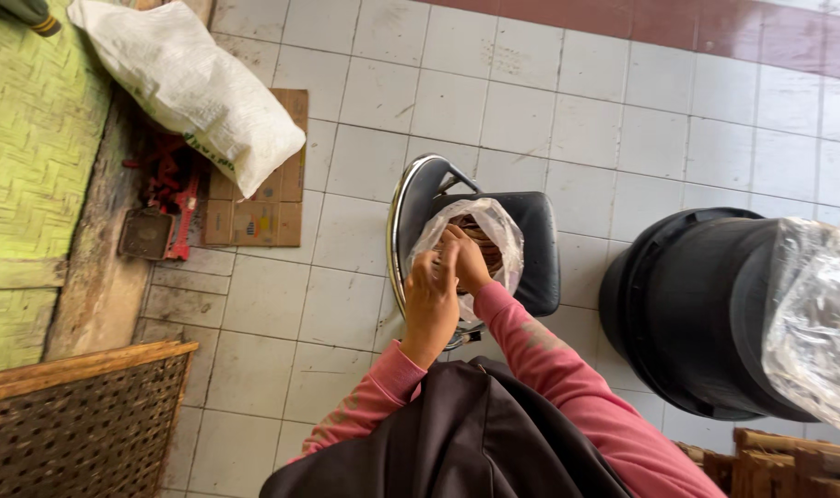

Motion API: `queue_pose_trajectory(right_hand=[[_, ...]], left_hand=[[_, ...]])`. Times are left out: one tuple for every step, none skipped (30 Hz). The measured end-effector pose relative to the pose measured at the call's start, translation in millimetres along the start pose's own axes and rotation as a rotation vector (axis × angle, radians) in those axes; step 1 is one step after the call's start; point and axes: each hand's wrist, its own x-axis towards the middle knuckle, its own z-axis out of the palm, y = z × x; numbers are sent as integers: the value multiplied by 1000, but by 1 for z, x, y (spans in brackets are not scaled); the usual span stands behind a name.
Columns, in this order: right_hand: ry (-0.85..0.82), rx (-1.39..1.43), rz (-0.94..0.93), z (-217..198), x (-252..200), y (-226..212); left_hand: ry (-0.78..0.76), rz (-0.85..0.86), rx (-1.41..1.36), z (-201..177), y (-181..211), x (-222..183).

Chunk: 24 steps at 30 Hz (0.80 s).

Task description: The person sorts dried banana slices by hand, picking them from a wicker drying rack and placing them into a plastic bag.

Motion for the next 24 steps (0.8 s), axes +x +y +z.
queue_pose_trajectory(right_hand=[[41,27,-95,-9,-3,-2],[58,-63,-218,-18,0,0],[74,-143,-334,-23,5,5],[89,-224,-450,-26,10,12],[38,-228,-280,-23,10,20],[-15,-232,-112,-20,10,30],[-66,-229,60,-14,9,39],[-132,-304,74,-5,10,47],[-198,-382,83,5,14,54],[-266,-459,90,17,12,57],[-250,-468,132,27,11,59],[-228,-472,172,37,7,59],[-202,-467,196,44,5,59],[-173,-444,183,49,1,60],[-153,-419,164,52,-2,60],[-131,-397,150,55,-1,62],[-118,-368,144,57,-2,64],[-104,-336,140,57,1,69],[-89,-308,134,53,5,75],[-72,-274,142,48,13,82],[-51,-234,156,45,19,87],[-30,-196,170,40,26,93],[-24,-154,179,35,39,97],[-24,-114,187,29,50,101]], left_hand=[[-17,8,-86,-1,7,3],[-34,16,-171,0,12,10],[-61,23,-252,-2,14,14],[-11,19,-256,-5,13,21],[35,13,-256,-10,6,28],[81,6,-256,-16,-1,33],[95,-27,-274,-22,-8,36],[109,-61,-292,-29,-14,37],[129,-94,-308,-32,-18,37],[76,-141,-458,-33,-18,34],[33,-183,-610,-29,-18,34],[-10,-225,-760,-24,-18,33],[-59,-102,-709,-13,-14,33],[-107,19,-654,2,-9,33],[-165,80,-510,21,-6,37],[-221,138,-366,41,-5,42],[-259,81,-268,61,-6,47],[-297,23,-170,81,-10,54],[-332,-34,-77,100,-14,61],[-293,-88,-55,115,-18,65],[-261,-140,-33,128,-23,68],[-228,-192,-11,137,-27,69],[-167,-186,2,143,-30,71],[-106,-179,16,148,-32,73]])
